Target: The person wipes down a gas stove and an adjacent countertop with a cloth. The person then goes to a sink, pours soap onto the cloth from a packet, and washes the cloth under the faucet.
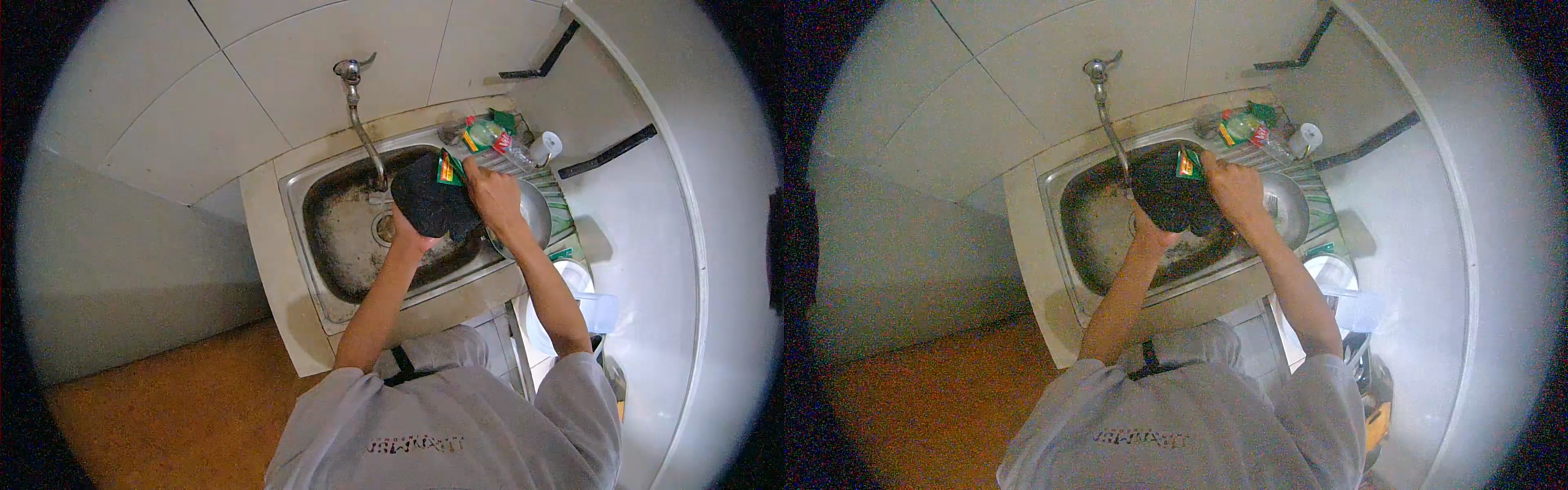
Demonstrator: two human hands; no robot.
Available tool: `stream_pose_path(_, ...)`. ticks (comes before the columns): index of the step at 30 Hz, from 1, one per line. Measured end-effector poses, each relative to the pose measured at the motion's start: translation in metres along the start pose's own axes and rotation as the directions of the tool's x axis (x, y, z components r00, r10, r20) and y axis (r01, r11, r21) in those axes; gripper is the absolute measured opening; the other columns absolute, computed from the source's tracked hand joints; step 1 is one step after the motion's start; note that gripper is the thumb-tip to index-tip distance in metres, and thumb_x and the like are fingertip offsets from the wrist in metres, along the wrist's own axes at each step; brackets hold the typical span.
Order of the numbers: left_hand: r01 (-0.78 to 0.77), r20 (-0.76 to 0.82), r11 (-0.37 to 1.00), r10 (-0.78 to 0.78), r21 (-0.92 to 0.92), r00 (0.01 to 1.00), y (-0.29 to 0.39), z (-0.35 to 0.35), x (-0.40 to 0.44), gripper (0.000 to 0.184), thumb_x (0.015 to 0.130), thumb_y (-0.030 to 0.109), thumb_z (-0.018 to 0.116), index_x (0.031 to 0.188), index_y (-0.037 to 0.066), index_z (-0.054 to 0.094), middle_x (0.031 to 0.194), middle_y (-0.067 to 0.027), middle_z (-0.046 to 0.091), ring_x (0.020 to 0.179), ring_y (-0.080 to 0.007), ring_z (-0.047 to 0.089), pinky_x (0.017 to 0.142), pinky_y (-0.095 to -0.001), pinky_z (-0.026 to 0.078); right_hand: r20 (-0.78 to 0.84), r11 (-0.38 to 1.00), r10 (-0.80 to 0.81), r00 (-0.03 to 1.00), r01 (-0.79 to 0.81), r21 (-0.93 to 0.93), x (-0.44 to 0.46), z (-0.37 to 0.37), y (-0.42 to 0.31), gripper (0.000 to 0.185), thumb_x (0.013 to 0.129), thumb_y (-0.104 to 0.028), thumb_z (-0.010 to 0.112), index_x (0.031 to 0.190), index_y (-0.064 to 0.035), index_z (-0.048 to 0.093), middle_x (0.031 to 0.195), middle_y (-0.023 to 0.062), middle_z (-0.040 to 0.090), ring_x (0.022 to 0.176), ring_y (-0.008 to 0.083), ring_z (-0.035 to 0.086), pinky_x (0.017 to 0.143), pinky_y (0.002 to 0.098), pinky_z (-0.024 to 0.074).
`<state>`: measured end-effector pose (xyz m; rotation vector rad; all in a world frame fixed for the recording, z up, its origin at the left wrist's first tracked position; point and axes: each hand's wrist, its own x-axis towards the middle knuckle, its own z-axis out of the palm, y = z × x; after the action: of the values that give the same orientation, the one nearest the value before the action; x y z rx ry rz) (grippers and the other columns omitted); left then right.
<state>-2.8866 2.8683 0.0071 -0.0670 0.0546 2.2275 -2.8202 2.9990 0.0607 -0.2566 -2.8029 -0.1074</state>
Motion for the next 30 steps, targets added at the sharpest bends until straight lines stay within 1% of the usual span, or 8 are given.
stream_pose_path(8, -0.006, 0.025, 1.000, 0.006, -0.004, 1.000, -0.001, -0.008, -0.004, 0.043, 0.091, 0.039, 0.040, 0.117, 0.009, 0.058, 0.115, -0.0080, 0.061, 0.102, -0.0277, 0.059, 0.090, -0.0448, 0.047, -0.004, 1.000, -0.010, 1.000, 0.010, 0.015, -0.001, -0.002, 0.000, 0.015, 0.082, -0.016, 0.053, 0.095, -0.0100, 0.050, 0.062, 0.0105, 0.062, 0.054, 0.0283, 0.063, 0.045, 0.0406, 0.0492)
stream_pose_path(11, -0.010, 0.003, 1.000, 0.010, 0.006, 1.000, -0.002, -0.006, -0.006, 0.042, 0.092, 0.037, 0.039, 0.117, 0.009, 0.058, 0.115, -0.0080, 0.061, 0.102, -0.0273, 0.059, 0.090, -0.0445, 0.047, -0.069, 0.996, -0.044, 0.997, 0.050, 0.074, -0.004, 0.003, 0.002, 0.015, 0.081, -0.018, 0.056, 0.093, -0.0099, 0.051, 0.061, 0.0104, 0.061, 0.052, 0.0281, 0.062, 0.045, 0.0408, 0.0483)
stream_pose_path(13, -0.017, -0.002, 1.000, 0.017, 0.022, 1.000, -0.001, -0.006, -0.005, 0.042, 0.092, 0.037, 0.038, 0.117, 0.009, 0.057, 0.115, -0.0079, 0.061, 0.102, -0.0270, 0.059, 0.089, -0.0442, 0.048, -0.166, 0.991, -0.055, 0.985, 0.075, 0.114, -0.004, 0.007, 0.003, 0.015, 0.082, -0.020, 0.057, 0.091, -0.0099, 0.051, 0.060, 0.0101, 0.060, 0.051, 0.0285, 0.061, 0.044, 0.0411, 0.0477)
stream_pose_path(18, 0.013, 0.074, 1.000, -0.011, -0.026, 0.997, 0.000, -0.004, 0.000, 0.041, 0.093, 0.034, 0.037, 0.119, 0.008, 0.056, 0.117, -0.0086, 0.060, 0.104, -0.0265, 0.058, 0.092, -0.0430, 0.046, -0.106, 0.995, -0.049, 0.993, 0.058, 0.081, -0.004, 0.007, 0.003, 0.016, 0.082, -0.023, 0.058, 0.088, -0.0096, 0.052, 0.060, 0.0104, 0.061, 0.051, 0.0294, 0.061, 0.044, 0.0421, 0.0473)
stream_pose_path(23, 0.019, 0.037, 1.000, -0.018, -0.018, 0.999, -0.001, -0.005, 0.000, 0.042, 0.092, 0.035, 0.038, 0.119, 0.008, 0.056, 0.117, -0.0087, 0.060, 0.105, -0.0269, 0.058, 0.094, -0.0438, 0.045, -0.065, 0.991, -0.042, 0.997, 0.050, 0.123, -0.003, 0.003, 0.000, 0.020, 0.085, -0.030, 0.058, 0.084, -0.0094, 0.054, 0.061, 0.0119, 0.061, 0.051, 0.0312, 0.061, 0.044, 0.0434, 0.0465)
stream_pose_path(26, 0.042, 0.026, 0.999, -0.042, -0.011, 0.999, -0.001, -0.012, 0.000, 0.044, 0.092, 0.037, 0.039, 0.120, 0.008, 0.056, 0.117, -0.0092, 0.060, 0.106, -0.0277, 0.058, 0.094, -0.0451, 0.045, 0.010, 0.991, 0.028, 1.000, -0.029, 0.129, -0.002, 0.006, 0.002, 0.024, 0.087, -0.031, 0.057, 0.083, -0.0079, 0.057, 0.061, 0.0154, 0.060, 0.054, 0.0334, 0.061, 0.047, 0.0432, 0.0475)
stream_pose_path(28, 0.056, 0.014, 0.998, -0.055, -0.015, 0.998, 0.000, -0.004, -0.004, 0.044, 0.092, 0.037, 0.039, 0.120, 0.008, 0.056, 0.117, -0.0095, 0.060, 0.106, -0.0282, 0.058, 0.094, -0.0459, 0.045, -0.088, 0.952, 0.043, 0.995, -0.014, 0.307, 0.001, 0.006, 0.003, 0.024, 0.088, -0.028, 0.056, 0.085, -0.0044, 0.058, 0.063, 0.0192, 0.059, 0.057, 0.0365, 0.060, 0.051, 0.0448, 0.0476)
stream_pose_path(30, 0.009, -0.018, 1.000, -0.008, 0.025, 1.000, 0.000, 0.006, -0.008, 0.039, 0.092, 0.037, 0.041, 0.114, 0.008, 0.057, 0.107, -0.0090, 0.063, 0.096, -0.0265, 0.061, 0.085, -0.0437, 0.051, -0.105, 0.932, 0.098, 0.990, -0.054, 0.358, 0.004, 0.002, 0.002, 0.023, 0.088, -0.025, 0.058, 0.084, -0.0023, 0.058, 0.062, 0.0214, 0.058, 0.056, 0.0384, 0.059, 0.051, 0.0452, 0.0455)
